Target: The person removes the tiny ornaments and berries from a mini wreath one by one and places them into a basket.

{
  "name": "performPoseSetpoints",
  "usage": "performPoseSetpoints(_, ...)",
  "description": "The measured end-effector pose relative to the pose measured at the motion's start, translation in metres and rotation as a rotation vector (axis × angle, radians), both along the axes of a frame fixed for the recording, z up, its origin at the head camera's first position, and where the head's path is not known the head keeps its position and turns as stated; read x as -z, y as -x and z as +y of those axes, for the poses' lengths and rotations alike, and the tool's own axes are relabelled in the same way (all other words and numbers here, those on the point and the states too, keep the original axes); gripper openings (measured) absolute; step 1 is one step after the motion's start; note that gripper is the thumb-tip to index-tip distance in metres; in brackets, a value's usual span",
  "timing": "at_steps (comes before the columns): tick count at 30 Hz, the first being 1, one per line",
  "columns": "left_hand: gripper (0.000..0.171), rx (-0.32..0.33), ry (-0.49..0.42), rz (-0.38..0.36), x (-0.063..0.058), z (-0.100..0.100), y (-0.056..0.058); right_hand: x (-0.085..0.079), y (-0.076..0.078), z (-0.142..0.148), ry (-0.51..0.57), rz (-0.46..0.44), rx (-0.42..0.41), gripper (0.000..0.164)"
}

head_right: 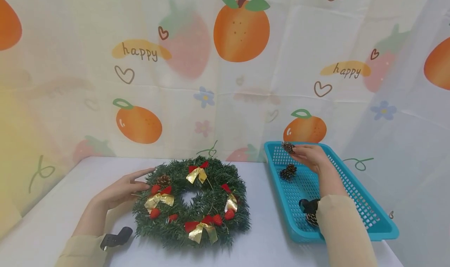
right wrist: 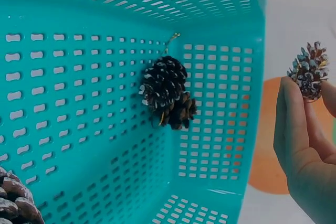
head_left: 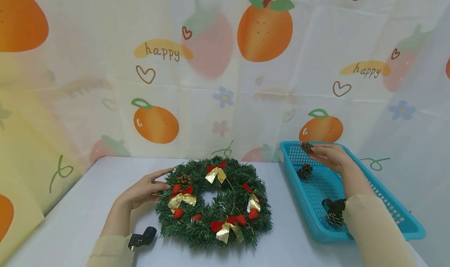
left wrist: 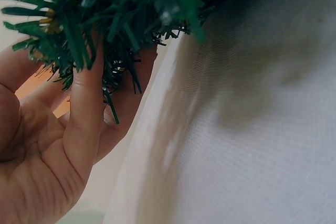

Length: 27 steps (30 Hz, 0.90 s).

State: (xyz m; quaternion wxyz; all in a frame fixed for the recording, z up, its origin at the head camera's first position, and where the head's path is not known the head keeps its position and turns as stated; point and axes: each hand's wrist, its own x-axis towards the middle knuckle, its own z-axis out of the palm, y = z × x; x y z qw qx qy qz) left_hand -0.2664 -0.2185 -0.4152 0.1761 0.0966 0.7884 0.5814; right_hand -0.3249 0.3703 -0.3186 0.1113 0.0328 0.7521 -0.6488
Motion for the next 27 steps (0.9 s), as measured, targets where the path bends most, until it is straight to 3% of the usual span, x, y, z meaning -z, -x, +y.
performPoseSetpoints(12,0.076,0.001,0.0,-0.004,0.001,0.0,0.001,0.002,0.0,0.0,0.024,-0.013,0.013,0.071)
performPoseSetpoints(27,0.077,-0.002,-0.004,-0.006,0.0,0.0,0.0,-0.008,-0.003,-0.006,0.049,0.017,-0.032,0.074)
